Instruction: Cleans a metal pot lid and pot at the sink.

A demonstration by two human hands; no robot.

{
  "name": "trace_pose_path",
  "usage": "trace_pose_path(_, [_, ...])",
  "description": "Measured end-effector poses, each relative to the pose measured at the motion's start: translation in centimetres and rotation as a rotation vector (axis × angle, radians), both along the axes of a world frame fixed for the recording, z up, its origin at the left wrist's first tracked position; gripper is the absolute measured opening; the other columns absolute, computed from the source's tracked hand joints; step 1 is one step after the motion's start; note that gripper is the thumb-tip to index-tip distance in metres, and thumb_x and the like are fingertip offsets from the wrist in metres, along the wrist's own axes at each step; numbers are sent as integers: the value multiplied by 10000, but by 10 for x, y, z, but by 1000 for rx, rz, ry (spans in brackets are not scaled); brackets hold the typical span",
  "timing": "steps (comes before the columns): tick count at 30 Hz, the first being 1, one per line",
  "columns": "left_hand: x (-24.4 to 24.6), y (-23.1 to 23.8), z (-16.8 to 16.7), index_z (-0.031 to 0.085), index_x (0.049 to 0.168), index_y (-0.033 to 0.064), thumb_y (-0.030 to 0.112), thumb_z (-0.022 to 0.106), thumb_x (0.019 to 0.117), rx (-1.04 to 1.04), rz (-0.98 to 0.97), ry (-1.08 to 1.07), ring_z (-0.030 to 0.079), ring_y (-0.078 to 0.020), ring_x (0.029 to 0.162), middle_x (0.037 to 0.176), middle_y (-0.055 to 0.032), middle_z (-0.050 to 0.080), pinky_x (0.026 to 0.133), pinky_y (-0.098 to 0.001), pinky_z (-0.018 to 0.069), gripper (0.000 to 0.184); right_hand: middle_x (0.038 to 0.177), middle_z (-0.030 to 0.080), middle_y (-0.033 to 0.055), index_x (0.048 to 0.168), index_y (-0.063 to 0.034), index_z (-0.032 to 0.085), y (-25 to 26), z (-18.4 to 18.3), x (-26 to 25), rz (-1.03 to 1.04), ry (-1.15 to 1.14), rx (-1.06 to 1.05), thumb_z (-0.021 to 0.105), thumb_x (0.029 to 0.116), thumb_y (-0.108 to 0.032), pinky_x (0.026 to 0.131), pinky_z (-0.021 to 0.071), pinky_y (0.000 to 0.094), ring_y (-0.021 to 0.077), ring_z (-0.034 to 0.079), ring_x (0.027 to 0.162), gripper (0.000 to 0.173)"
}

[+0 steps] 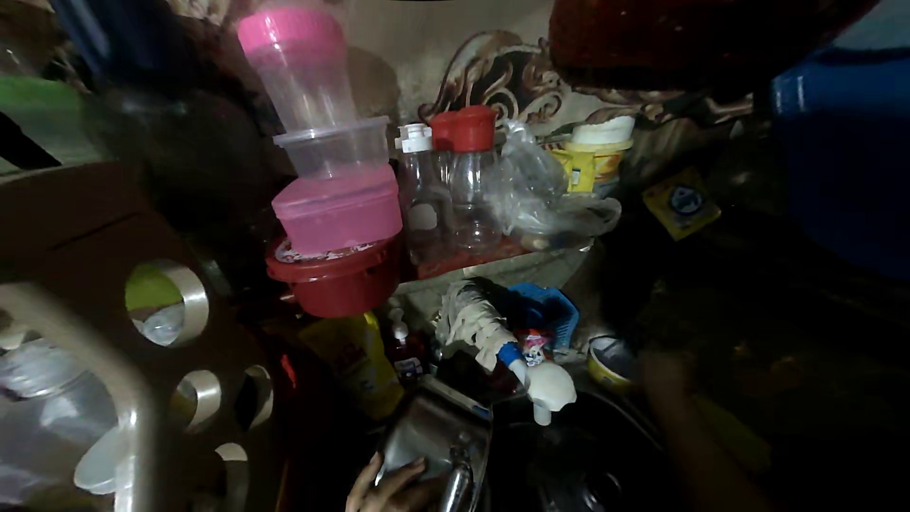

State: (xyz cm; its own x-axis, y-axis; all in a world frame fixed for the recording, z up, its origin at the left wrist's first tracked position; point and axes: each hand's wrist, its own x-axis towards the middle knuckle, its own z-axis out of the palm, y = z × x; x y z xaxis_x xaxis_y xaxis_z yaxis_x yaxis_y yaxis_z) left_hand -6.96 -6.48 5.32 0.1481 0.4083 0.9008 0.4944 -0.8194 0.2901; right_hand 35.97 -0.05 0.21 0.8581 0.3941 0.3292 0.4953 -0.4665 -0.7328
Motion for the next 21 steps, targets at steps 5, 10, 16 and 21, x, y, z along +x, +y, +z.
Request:
trace_pose_path(5, [-3,7,-3,688,855,92,234,635,932,-67,38,-75,690,-149,1037,932,-31,743,1148,-405,413,170,1228,667,263,1297,53,630,-67,-18,-12,145,-34,87,543,1031,-118,971,533,539,381,664,1114,328])
trace_pose_path(10, [5,7,8,692,757,-11,72,633,806,-269,170,-387,707,-78,1008,918,-58,759,1020,-268,527,112,1284,637,122,1402,31,470,-149,38,-114,249,781,567,287,1115,-238,823,592,377,159,684,1032,434])
trace_pose_path(16, [7,5,13,686,727,3,70,631,779,-301,226,-440,703,-33,889,853,-35,744,939,-222,551,100,1112,724,34,1296,19,549,-195,45,-180,496,894,424,449,1089,-251,847,615,389,151,715,978,354])
trace_pose_path(21, [10,1,26,707,738,18,68,630,779,-272,180,-456,717,-59,918,870,-28,758,969,-253,555,101,1171,728,122,1095,69,732,-150,38,-258,829,343,520,454,1063,-105,950,581,297,122,690,1091,330])
